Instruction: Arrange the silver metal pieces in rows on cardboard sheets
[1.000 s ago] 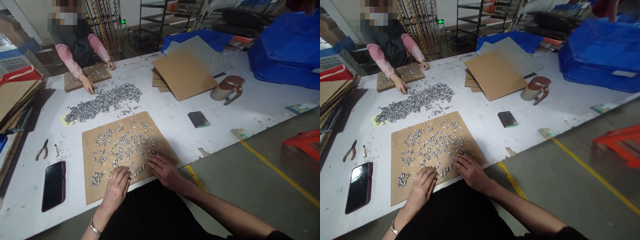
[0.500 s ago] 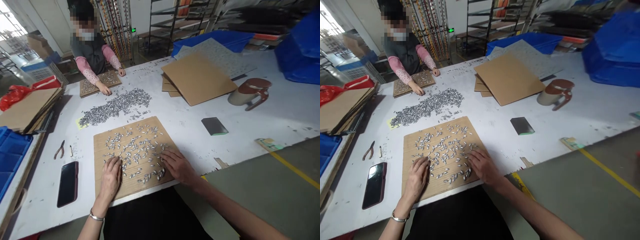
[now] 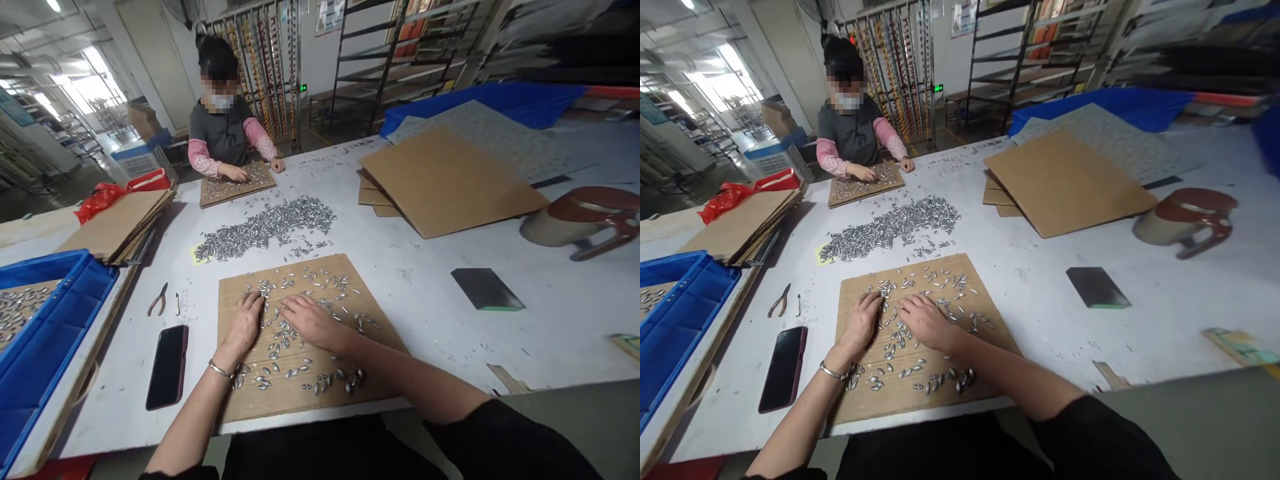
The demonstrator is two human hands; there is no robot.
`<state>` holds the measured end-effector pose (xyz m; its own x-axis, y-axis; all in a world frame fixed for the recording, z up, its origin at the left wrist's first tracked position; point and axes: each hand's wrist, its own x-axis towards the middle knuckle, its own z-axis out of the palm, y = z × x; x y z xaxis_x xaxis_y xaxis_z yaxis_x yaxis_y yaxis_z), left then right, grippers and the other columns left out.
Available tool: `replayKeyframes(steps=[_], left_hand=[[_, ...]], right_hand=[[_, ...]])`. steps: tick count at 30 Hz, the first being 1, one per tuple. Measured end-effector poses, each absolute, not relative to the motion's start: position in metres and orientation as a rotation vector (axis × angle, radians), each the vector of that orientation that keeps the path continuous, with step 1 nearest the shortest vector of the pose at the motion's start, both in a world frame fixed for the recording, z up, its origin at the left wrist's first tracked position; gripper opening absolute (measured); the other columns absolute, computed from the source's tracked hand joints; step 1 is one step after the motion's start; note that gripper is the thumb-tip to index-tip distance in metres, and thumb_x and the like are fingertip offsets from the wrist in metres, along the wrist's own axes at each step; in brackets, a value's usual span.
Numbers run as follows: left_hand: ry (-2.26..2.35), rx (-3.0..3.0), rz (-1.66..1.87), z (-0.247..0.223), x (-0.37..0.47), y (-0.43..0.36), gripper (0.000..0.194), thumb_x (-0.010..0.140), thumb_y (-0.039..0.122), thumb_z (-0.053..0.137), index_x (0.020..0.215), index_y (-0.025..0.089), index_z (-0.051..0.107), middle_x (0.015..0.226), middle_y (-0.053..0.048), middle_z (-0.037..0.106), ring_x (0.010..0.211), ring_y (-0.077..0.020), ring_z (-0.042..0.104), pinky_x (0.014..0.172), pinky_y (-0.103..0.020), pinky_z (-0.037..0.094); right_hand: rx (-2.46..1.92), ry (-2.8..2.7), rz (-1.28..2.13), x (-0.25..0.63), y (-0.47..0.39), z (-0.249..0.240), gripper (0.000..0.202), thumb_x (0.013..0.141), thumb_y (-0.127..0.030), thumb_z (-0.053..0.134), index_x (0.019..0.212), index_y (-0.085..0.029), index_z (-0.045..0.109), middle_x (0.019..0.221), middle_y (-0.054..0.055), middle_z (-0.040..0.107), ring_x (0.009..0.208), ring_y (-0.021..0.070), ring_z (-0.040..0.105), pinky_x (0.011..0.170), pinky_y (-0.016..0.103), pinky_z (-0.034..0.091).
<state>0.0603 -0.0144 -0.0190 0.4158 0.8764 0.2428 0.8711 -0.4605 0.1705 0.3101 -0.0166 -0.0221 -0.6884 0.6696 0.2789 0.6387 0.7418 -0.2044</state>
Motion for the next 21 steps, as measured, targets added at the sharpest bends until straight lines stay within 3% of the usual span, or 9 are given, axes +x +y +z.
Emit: replayKeyframes(steps=[6,10,13,18,21], left_hand=[[1.791,2.546,0.381,-0.014,0.04,0.006,0.032,0.099,0.013,0.042,0.118,0.016,0.068,0.131,-0.014,0.066,0.118,-0.0266,0.059,0.102,-0.045,0.051],[1.809,2.55,0.304,-0.012,0.044,0.011,0.034,0.099,0.015,0.043,0.124,0.017,0.065,0.137,-0.012,0.063,0.122,-0.0263,0.056,0.104,-0.043,0.049],[1.878,2.51,0.216,-0.01,0.045,0.016,0.034,0.098,0.012,0.043,0.122,0.017,0.066,0.133,-0.012,0.066,0.118,-0.026,0.058,0.1,-0.042,0.049],[2.002,2.458,0.238,-0.004,0.034,0.031,0.034,0.096,0.009,0.041,0.117,0.013,0.067,0.128,-0.016,0.067,0.116,-0.0275,0.058,0.099,-0.042,0.049],[1.935,2.494,0.233,-0.003,0.04,0.047,0.04,0.094,0.007,0.042,0.127,0.016,0.063,0.138,-0.013,0.063,0.124,-0.0247,0.055,0.104,-0.038,0.046]], right_hand=[[-1.214,-2.676,0.155,0.312,0.001,-0.014,0.023,0.097,-0.013,0.052,0.112,-0.017,0.07,0.121,0.014,0.068,0.115,0.0254,0.059,0.101,0.04,0.045],[-1.081,-2.682,0.172,0.278,0.022,-0.009,0.036,0.1,-0.013,0.046,0.131,-0.019,0.064,0.143,0.014,0.058,0.131,0.0247,0.05,0.109,0.041,0.039],[-1.109,-2.713,0.154,0.258,0.034,-0.008,0.04,0.102,-0.018,0.045,0.139,-0.017,0.058,0.149,0.015,0.054,0.133,0.0271,0.05,0.109,0.044,0.038],[-1.319,-2.748,0.055,0.261,0.043,-0.002,0.03,0.097,-0.012,0.048,0.118,-0.015,0.069,0.125,0.017,0.068,0.117,0.0283,0.059,0.103,0.042,0.042],[-1.365,-2.722,0.006,0.265,0.057,0.002,0.034,0.096,-0.008,0.045,0.121,-0.014,0.067,0.129,0.017,0.066,0.118,0.0269,0.058,0.103,0.039,0.042]])
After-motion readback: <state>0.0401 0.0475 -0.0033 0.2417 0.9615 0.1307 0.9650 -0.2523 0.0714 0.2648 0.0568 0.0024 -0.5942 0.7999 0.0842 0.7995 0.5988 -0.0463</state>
